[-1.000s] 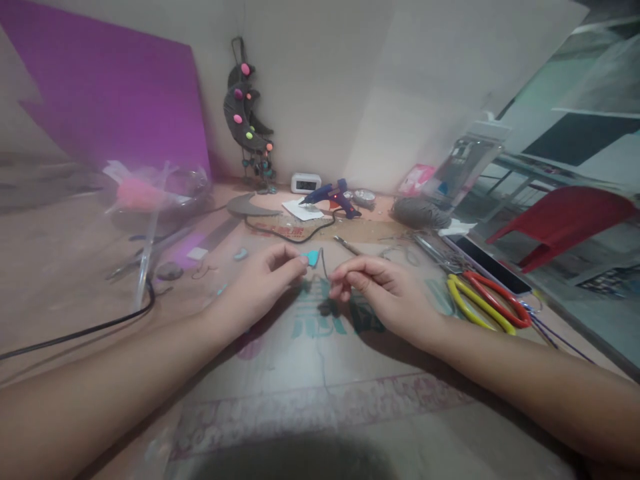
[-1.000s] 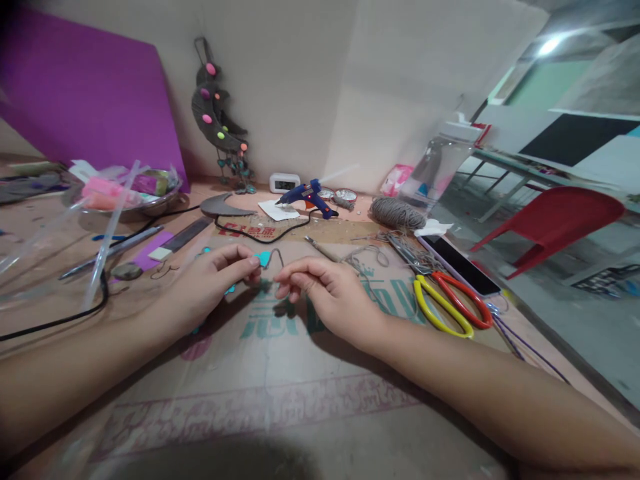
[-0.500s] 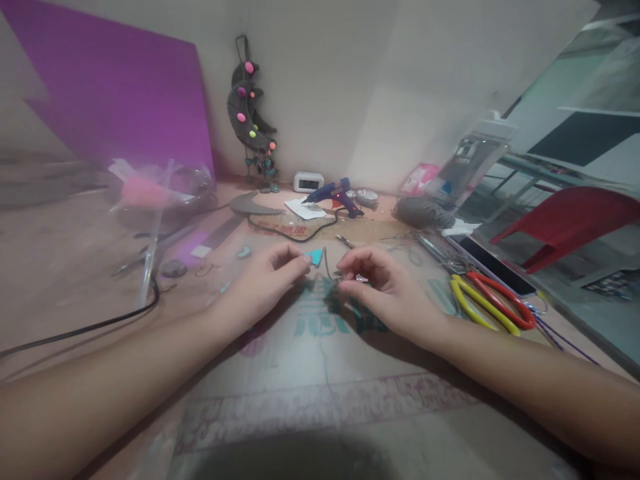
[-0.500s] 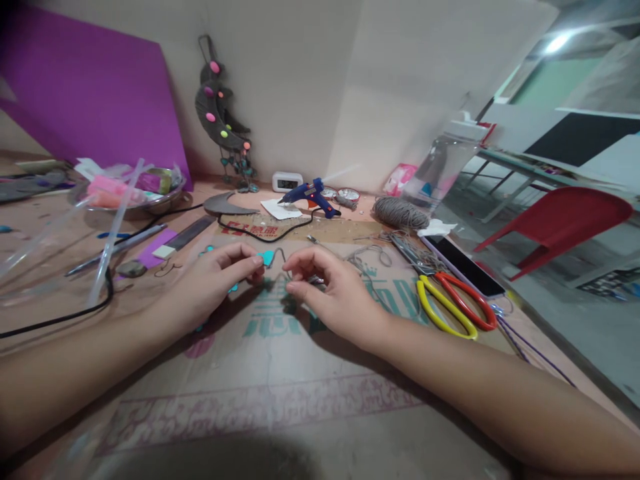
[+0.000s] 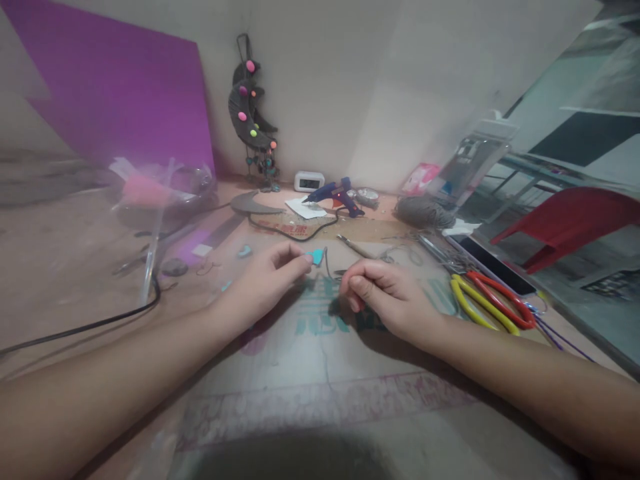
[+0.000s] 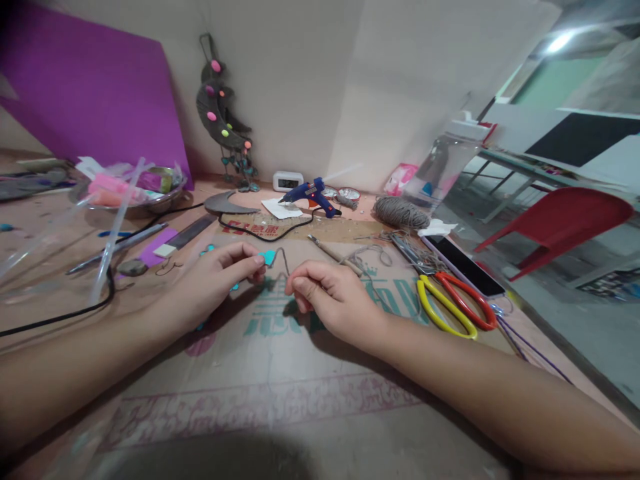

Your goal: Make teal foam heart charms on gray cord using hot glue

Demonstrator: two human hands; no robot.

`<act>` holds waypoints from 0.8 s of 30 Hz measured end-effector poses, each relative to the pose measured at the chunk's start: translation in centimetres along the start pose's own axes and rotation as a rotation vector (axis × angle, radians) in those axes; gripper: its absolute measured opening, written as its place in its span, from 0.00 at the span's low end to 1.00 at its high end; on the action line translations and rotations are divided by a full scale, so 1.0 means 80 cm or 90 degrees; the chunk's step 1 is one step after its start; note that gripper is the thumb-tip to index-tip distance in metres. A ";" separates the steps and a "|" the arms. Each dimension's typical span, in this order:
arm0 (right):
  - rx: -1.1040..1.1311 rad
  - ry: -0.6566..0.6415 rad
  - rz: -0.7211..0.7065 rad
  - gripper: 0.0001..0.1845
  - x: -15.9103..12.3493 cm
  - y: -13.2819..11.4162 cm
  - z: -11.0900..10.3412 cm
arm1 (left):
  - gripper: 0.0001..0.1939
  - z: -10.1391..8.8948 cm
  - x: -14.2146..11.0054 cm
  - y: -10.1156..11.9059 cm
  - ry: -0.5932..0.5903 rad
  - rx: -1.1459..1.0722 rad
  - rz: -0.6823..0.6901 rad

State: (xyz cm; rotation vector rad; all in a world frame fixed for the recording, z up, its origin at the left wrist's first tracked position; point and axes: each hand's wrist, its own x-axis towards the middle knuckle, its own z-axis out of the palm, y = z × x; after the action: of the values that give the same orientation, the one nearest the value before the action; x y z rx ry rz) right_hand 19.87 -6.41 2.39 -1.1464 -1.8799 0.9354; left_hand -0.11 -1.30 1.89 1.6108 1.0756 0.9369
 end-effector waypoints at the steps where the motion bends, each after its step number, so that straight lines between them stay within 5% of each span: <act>1: 0.016 -0.007 0.006 0.14 0.000 0.000 0.000 | 0.10 0.000 0.000 0.000 0.001 0.000 0.001; 6: 0.006 -0.004 0.004 0.14 0.003 0.004 0.000 | 0.10 0.000 0.000 -0.002 -0.009 -0.010 0.005; 8: -0.053 0.044 -0.073 0.05 0.005 0.004 0.000 | 0.10 -0.001 0.000 -0.004 -0.015 -0.015 0.013; 12: -0.137 0.108 -0.199 0.09 0.006 0.004 0.000 | 0.10 0.000 0.000 -0.005 -0.019 -0.027 0.014; 24: -0.096 0.095 -0.154 0.12 0.005 0.007 -0.002 | 0.10 -0.001 0.001 -0.003 -0.019 -0.015 0.006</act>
State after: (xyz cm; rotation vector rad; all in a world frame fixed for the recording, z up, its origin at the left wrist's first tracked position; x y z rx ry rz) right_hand 20.07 -5.81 2.04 -1.0162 -1.9395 0.5674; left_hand -0.21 -1.17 1.68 1.6074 1.0341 0.9257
